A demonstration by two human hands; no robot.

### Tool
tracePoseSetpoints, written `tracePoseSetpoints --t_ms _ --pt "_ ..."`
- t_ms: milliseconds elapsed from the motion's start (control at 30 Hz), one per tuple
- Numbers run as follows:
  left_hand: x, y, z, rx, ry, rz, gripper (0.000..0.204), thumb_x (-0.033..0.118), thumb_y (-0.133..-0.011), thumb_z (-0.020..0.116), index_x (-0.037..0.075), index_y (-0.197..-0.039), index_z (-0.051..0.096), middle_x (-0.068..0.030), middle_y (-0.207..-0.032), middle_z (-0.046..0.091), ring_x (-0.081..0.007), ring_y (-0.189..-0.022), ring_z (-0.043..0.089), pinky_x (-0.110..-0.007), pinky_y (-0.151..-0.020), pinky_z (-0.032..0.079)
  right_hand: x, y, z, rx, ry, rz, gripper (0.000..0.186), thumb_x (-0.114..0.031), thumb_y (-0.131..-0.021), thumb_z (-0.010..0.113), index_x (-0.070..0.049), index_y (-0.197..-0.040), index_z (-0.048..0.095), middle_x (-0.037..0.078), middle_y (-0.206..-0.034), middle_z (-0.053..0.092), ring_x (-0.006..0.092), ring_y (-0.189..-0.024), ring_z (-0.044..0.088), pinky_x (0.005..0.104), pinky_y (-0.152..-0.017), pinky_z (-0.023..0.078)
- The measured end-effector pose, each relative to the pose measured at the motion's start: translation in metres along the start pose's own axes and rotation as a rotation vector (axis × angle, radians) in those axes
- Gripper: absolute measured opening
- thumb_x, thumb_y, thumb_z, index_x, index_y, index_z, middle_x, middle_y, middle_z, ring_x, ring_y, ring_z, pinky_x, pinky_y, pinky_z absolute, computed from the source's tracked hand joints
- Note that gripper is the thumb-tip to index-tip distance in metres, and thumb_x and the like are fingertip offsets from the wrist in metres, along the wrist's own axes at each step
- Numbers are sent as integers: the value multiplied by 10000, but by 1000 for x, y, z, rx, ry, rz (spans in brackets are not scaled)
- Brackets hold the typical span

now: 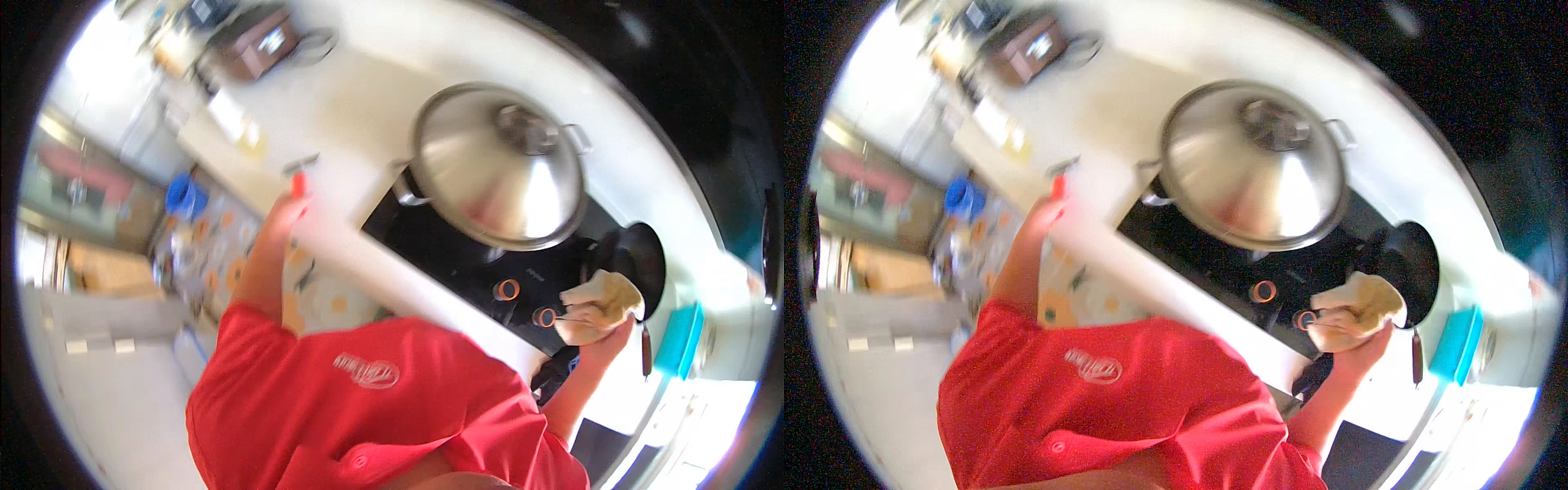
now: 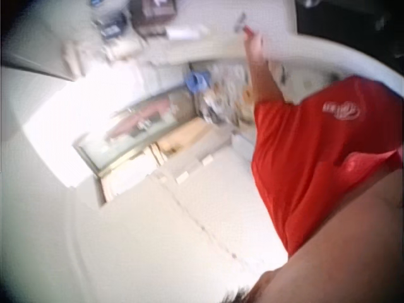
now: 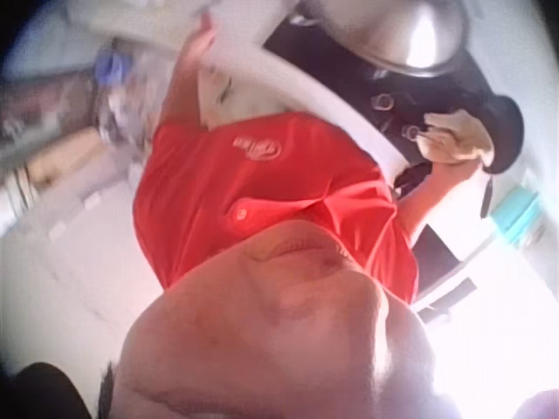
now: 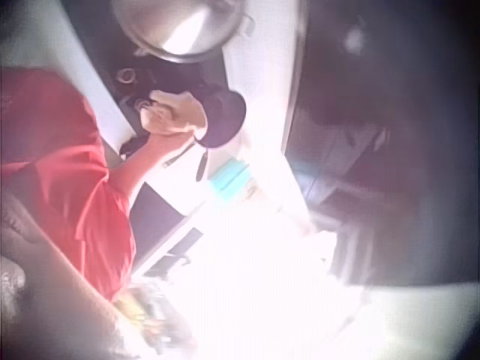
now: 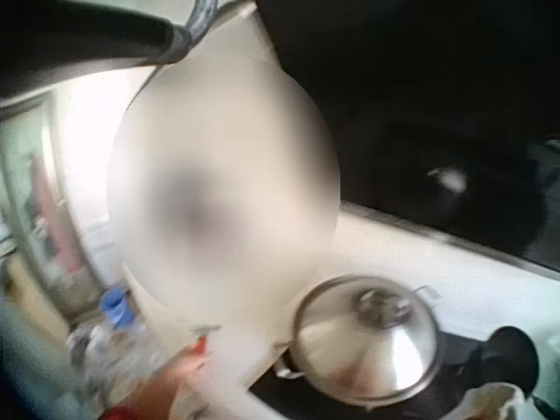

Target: The person cleans a range hood by spraying liquid from a bottle onto the surface, wiping it with a cloth, and using a scraper tool to remove grime.

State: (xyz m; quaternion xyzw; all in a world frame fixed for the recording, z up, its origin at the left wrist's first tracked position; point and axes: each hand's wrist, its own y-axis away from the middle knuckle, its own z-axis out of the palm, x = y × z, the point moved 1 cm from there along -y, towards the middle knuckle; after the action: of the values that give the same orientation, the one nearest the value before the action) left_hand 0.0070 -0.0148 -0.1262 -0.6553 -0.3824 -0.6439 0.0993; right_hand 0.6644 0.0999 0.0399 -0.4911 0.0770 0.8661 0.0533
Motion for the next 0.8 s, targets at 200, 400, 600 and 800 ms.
tracePoseSetpoints --t_ms 200,400,600,800 --pt "188 106 76 -107 31 457 279 93 -844 627 59 -1086 492 5 -776 533 -65 -552 452 -230 -489 358 -12 28 20 -123 -198 93 484 -379 -952 396 -16 -1264 465 127 -1219 549 269 -1098 556 389 -941 455" --pt "333 139 224 -300 -472 733 295 295 -917 579 22 -1027 559 -36 -711 570 -118 -620 528 -277 -568 421 -1 35 -10 -56 -228 30 473 -342 -954 405 -5 -1284 435 138 -1215 543 275 -1103 549 395 -941 457" --pt "389 124 326 -55 -642 1183 333 372 -939 532 48 -989 593 -24 -653 544 -117 -587 506 -304 -566 419 2 50 -52 83 -174 76 475 -287 -883 419 14 -1249 447 155 -1146 556 272 -1030 583 387 -858 510" --pt "395 151 394 -84 -657 1272 379 400 -906 563 22 -894 588 -146 -691 615 -293 -650 615 -396 -604 455 -2 57 -96 113 471 -250 316 -160 -851 500 0 -1121 534 166 -1103 580 266 -984 590 370 -854 490"
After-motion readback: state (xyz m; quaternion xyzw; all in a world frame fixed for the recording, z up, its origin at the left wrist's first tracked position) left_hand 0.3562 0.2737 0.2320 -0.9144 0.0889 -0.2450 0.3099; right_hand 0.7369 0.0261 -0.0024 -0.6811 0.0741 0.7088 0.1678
